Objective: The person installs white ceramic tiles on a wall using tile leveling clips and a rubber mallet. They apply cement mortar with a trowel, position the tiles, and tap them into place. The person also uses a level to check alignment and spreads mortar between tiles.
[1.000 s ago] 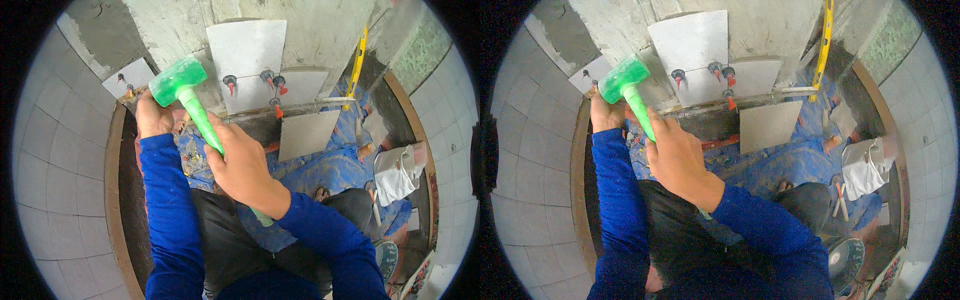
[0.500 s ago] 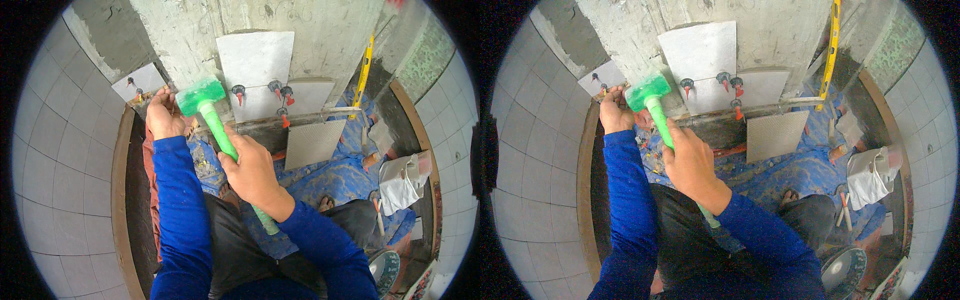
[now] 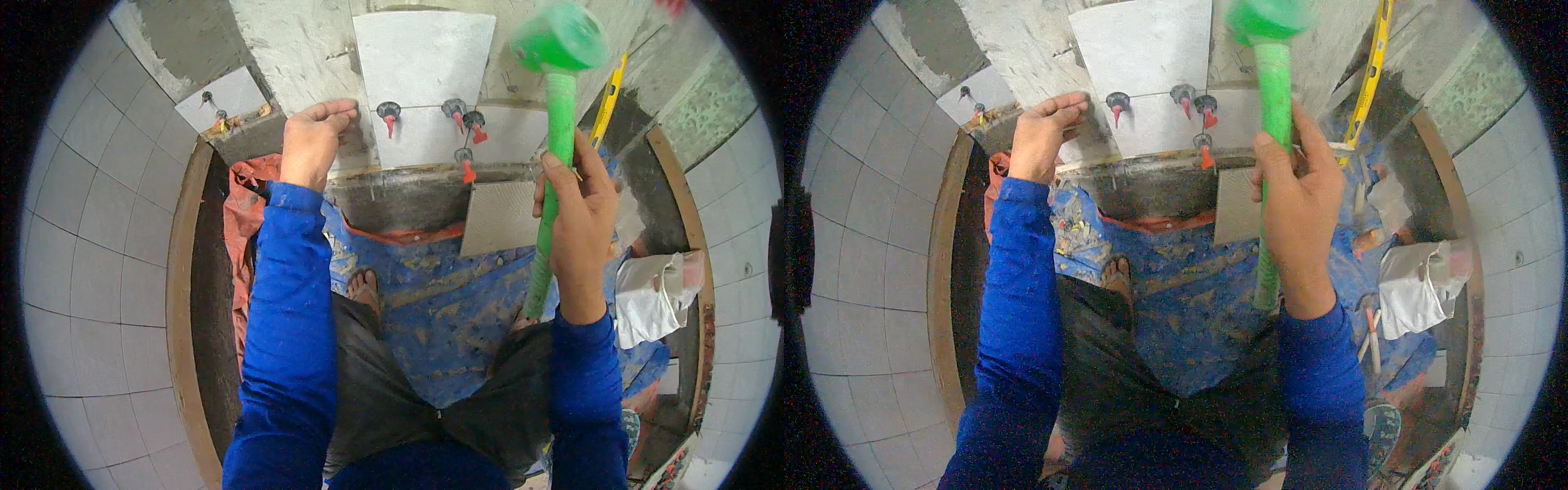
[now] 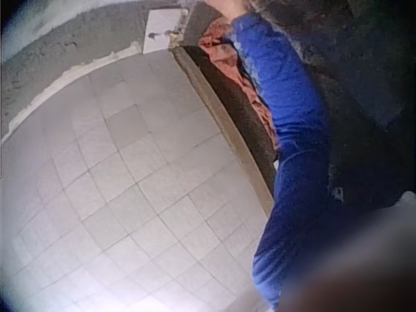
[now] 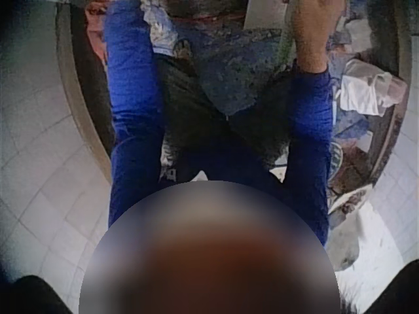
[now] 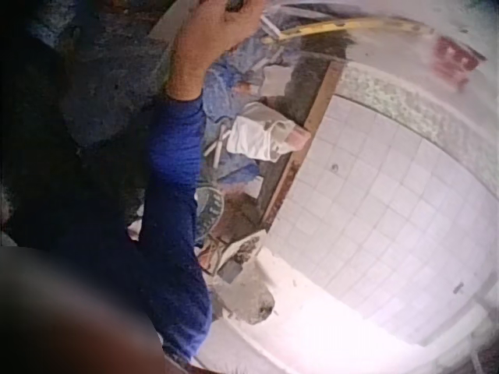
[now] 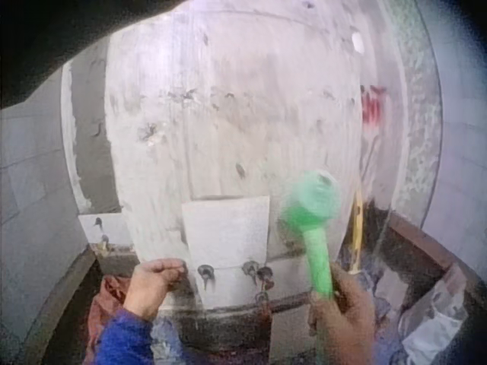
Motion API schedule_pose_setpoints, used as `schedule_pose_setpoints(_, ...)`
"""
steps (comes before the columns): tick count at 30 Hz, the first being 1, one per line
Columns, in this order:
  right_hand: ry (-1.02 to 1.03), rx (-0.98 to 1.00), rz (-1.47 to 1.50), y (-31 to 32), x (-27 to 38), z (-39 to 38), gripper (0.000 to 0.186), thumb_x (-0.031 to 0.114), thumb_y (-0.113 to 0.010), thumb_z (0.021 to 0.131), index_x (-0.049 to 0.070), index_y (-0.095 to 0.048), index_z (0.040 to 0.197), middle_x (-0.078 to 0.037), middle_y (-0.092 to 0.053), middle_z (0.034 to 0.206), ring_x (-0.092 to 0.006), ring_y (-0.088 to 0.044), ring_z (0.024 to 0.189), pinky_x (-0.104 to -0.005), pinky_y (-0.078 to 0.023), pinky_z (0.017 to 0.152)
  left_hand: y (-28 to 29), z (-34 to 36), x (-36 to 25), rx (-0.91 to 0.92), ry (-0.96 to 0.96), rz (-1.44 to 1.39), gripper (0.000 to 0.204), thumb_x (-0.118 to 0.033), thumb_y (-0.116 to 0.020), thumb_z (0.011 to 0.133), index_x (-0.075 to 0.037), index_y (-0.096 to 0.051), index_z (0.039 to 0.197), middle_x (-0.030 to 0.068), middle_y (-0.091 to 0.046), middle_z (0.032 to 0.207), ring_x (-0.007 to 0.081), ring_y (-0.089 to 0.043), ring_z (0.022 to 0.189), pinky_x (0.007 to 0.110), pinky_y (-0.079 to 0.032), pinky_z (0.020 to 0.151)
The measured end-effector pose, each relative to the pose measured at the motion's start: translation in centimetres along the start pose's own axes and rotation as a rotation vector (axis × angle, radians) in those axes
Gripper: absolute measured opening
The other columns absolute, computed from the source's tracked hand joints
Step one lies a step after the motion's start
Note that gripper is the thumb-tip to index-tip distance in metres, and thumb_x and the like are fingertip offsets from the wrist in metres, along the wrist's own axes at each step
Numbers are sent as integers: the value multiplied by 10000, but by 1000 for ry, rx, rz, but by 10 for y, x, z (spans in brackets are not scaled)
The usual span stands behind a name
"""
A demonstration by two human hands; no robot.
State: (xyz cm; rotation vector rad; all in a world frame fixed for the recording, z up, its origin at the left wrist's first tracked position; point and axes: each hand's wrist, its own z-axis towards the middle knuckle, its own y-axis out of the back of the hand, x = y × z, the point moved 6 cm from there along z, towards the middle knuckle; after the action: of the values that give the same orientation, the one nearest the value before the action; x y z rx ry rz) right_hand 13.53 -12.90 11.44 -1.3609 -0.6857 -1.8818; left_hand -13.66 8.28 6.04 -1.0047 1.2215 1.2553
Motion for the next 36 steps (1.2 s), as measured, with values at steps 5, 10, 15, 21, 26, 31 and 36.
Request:
schedule_pose_setpoints(5, -113, 98, 129, 14, -24, 6, 251, 172, -659, 1001, 4, -623, 1184, -24, -582, 691, -93, -534, 531, -249, -424, 470, -10, 5, 8, 0, -25, 59, 242, -57, -670, 936, 7, -786, 1138, 51, -771, 971, 102, -650, 804, 256, -528, 736)
schedule_pose_setpoints(10, -152, 87, 140, 18, -31, 5, 201, 164, -655, 994, 10, -627, 1120, -15, -587, 671, -100, -541, 502, -259, -433, 457, -13, 6, 11, -12, -33, 76, 241, -74, -704, 911, 13, -791, 1118, 33, -757, 934, 101, -637, 787, 258, -521, 724)
schedule_pose_setpoints(15, -144, 89, 96, 17, -34, 4, 197, 152, -652, 984, 4, -640, 1113, -12, -578, 649, -101, -541, 501, -270, -435, 453, -15, 5, 8, -42, -72, 191, 259, -126, -750, 927, 29, -780, 1131, 60, -778, 989, 127, -690, 845, 270, -538, 781)
schedule_pose_setpoints(21, -114, 66, 81, 9, -35, 0, 220, 176, -661, 996, 19, -652, 1150, -9, -577, 665, -90, -539, 508, -257, -435, 456, -14, 3, 0, -173, -260, 425, 300, -241, -791, 897, 18, -809, 1048, 88, -787, 895, 140, -706, 817, 294, -548, 779)
schedule_pose_setpoints(26, -151, 32, 110, 7, -37, -3, 270, 186, -659, 997, 11, -655, 1202, -5, -576, 686, -88, -540, 522, -251, -431, 459, -13, 5, -3, -220, -420, 540, 298, -284, -772, 883, -16, -817, 1007, 143, -792, 868, 185, -744, 797, 344, -563, 775)
schedule_pose_setpoints(31, -131, 54, 115, 5, -39, -1, 296, 161, -644, 990, -14, -648, 1229, -13, -578, 665, -94, -538, 515, -272, -431, 462, -11, 9, 0, -181, -343, 525, 290, -246, -774, 896, -2, -810, 1049, 117, -804, 921, 145, -725, 854, 309, -555, 815)
schedule_pose_setpoints(36, -21, 11, 76, 4, -35, 3, 410, 165, -636, 994, 2, -608, 1369, -17, -579, 656, -83, -533, 516, -265, -431, 476, -13, 8, 0, -177, -303, 491, 338, -291, -805, 909, 23, -809, 1034, 93, -786, 886, 116, -673, 828, 287, -531, 794)
